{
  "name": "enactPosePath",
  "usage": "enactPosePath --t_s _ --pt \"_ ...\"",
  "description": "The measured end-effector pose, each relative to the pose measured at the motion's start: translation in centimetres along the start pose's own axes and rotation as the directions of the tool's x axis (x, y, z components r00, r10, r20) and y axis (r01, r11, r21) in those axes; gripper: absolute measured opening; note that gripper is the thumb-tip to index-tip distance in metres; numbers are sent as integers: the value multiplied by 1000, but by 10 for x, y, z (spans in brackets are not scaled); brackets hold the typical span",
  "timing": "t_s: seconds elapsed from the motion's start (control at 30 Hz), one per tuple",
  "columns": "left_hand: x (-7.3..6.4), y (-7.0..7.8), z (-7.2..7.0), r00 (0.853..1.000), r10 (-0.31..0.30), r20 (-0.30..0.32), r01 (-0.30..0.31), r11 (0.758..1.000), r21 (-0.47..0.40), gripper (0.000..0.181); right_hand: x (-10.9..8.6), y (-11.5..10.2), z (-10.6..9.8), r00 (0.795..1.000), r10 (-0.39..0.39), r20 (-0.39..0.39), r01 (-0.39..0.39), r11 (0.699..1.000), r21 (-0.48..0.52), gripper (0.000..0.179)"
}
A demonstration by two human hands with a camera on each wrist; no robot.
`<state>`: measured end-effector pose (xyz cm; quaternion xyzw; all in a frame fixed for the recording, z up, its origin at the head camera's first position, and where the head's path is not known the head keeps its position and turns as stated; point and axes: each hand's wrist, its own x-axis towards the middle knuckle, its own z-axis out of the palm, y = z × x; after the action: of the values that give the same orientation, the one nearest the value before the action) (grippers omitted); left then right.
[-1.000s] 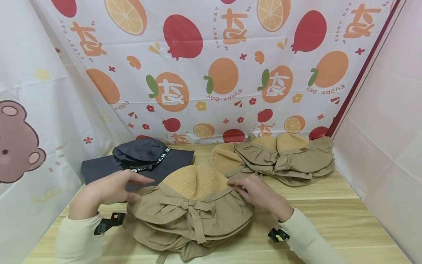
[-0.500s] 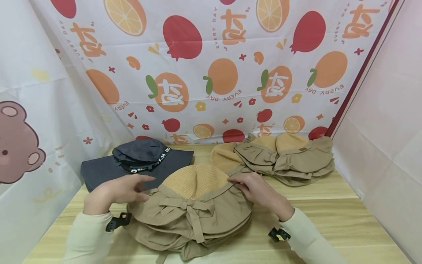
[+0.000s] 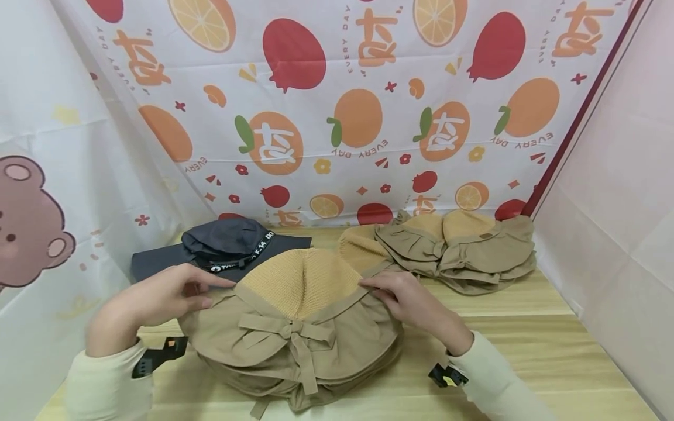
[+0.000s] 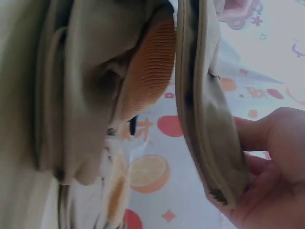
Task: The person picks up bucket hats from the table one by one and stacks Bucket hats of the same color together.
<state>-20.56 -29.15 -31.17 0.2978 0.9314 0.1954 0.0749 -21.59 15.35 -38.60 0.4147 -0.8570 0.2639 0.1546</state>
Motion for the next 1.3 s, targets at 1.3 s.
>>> enactPosePath --t_s 1.3 --pt "60 89 61 984 -146 104 130 981 141 67 -1 16 25 979 28 204 -18 999 -48 32"
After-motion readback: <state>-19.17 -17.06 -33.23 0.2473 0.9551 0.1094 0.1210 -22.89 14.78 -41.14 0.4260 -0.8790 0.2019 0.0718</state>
